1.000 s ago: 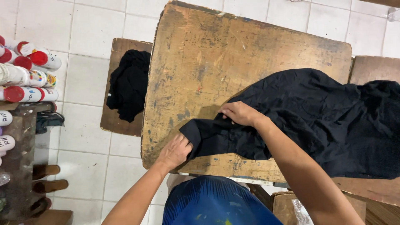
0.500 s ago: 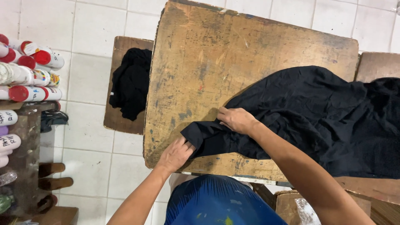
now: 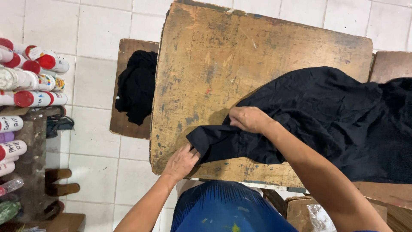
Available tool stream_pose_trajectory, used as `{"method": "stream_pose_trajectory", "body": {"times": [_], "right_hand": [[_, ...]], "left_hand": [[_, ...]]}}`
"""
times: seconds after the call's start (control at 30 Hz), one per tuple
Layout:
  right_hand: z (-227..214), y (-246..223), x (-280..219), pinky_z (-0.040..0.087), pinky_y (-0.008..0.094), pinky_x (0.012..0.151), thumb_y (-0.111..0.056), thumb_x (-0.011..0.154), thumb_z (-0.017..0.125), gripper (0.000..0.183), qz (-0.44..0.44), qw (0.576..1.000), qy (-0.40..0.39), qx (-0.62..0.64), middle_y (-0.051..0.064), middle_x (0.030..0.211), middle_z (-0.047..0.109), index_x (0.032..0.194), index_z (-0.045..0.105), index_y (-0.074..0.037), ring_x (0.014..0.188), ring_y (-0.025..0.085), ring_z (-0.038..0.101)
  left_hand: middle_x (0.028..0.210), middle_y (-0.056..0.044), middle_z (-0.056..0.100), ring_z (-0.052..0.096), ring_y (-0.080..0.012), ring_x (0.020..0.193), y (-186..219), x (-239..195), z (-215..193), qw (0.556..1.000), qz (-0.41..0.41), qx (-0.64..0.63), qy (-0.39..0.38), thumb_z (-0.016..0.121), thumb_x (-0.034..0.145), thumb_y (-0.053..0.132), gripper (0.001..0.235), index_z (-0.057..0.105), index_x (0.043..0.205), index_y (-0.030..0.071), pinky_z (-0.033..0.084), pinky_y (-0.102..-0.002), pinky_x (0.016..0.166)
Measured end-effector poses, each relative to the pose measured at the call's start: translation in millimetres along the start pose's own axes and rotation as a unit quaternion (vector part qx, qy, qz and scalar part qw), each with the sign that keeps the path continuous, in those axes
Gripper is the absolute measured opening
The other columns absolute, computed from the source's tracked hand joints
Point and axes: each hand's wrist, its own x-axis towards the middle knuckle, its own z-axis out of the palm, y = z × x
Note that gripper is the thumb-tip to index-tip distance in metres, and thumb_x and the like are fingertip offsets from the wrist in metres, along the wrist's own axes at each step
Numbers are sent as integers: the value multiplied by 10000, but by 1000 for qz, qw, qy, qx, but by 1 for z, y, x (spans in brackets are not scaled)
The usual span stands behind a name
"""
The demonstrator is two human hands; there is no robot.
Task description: The person irons the sleeve of a black jacket on a wooden table, then folds the sleeve and places the jacket on a nearby stool. The person repeats the process with another black jacket, ironing and folding its sleeve.
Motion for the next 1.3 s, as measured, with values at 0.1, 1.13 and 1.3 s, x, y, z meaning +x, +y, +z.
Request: {"method": "stream_pose_trajectory", "body": {"times": [0.1, 1.13, 1.3], "right_hand": [[-18, -23, -4, 567, 376, 775, -451, 960, 589, 247, -63, 993, 1, -98, -19, 960, 576, 1141, 548, -288, 884, 245, 690], [-51, -40, -8, 566, 500, 875, -546, 900, 677, 418, 45, 981, 41, 185, 103, 1027, 681, 1092, 644, -177, 1013, 380, 695], [-24, -23, 7, 541, 437, 830, -344, 962, 644, 201, 61, 984, 48, 163, 80, 949, 649, 1008, 643, -148, 948, 338, 682]], "left_hand": [[752, -74, 574, 580, -304, 862, 2, 6, -12, 1000, 1, -5, 7, 571, 951, 83, 81, 644, 949, 118, 514, -399, 761], [818, -193, 710, 627, -184, 809, 30, 83, -86, 638, -645, -389, 163, 592, 1027, 238, 211, 678, 1009, 47, 500, -343, 677], [1054, -233, 733, 729, -324, 1012, 20, 67, -73, 656, -608, -432, 114, 488, 1090, 223, 291, 651, 1268, 60, 596, -418, 816]]}}
